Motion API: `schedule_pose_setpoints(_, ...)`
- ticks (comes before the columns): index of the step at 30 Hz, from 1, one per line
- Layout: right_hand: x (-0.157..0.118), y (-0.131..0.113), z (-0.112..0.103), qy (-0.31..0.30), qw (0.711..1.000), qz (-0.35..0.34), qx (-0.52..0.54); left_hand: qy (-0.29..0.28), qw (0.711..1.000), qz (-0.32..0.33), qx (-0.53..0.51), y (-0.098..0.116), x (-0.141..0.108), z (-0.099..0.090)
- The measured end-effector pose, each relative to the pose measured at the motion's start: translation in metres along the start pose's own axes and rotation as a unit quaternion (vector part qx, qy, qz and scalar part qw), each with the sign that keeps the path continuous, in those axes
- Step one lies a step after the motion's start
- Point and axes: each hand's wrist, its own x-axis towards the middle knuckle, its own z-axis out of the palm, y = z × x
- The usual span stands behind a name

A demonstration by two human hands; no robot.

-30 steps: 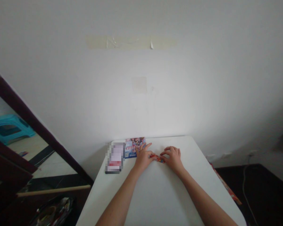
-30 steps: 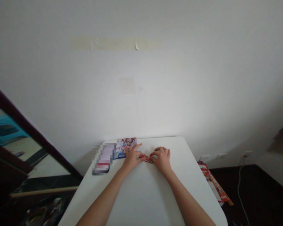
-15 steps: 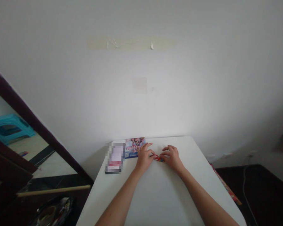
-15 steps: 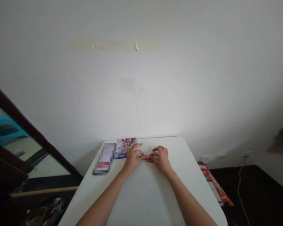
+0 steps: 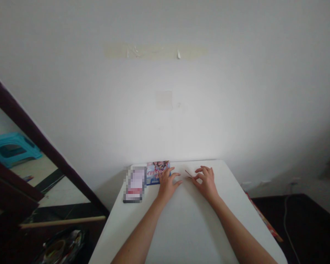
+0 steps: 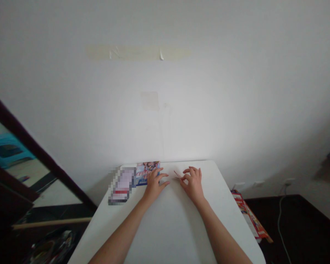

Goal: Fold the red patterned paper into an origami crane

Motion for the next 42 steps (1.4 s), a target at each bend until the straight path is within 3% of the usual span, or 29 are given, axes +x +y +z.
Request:
schedule_pose_setpoints(9, -0.002, -0.011, 0.001, -0.1, 0.994, 0.031, -0.012, -0.031, 0.998, -0.057, 0.024, 0.006, -0.002, -0.003)
schedule_pose_setpoints(24, -0.001, -0.025, 0.002, -0.166, 0.985, 0.037, 0.01, -0.053, 0.995, -0.057, 0.056, 0.013, -0.004, -0.005)
schedule_pose_setpoints(37, 0.0, -0.017, 0.009, -0.14, 0.988, 0.04, 0.051, -0.063, 0.994, -0.064, 0.059, 0.014, -0.003, -0.004)
schedule_pose_setpoints(42, -0.001, -0.014, 0.011, -0.127, 0.99, 0.004, 0.069, -0.056, 0.997, -0.043, 0.032, 0.017, -0.004, -0.006)
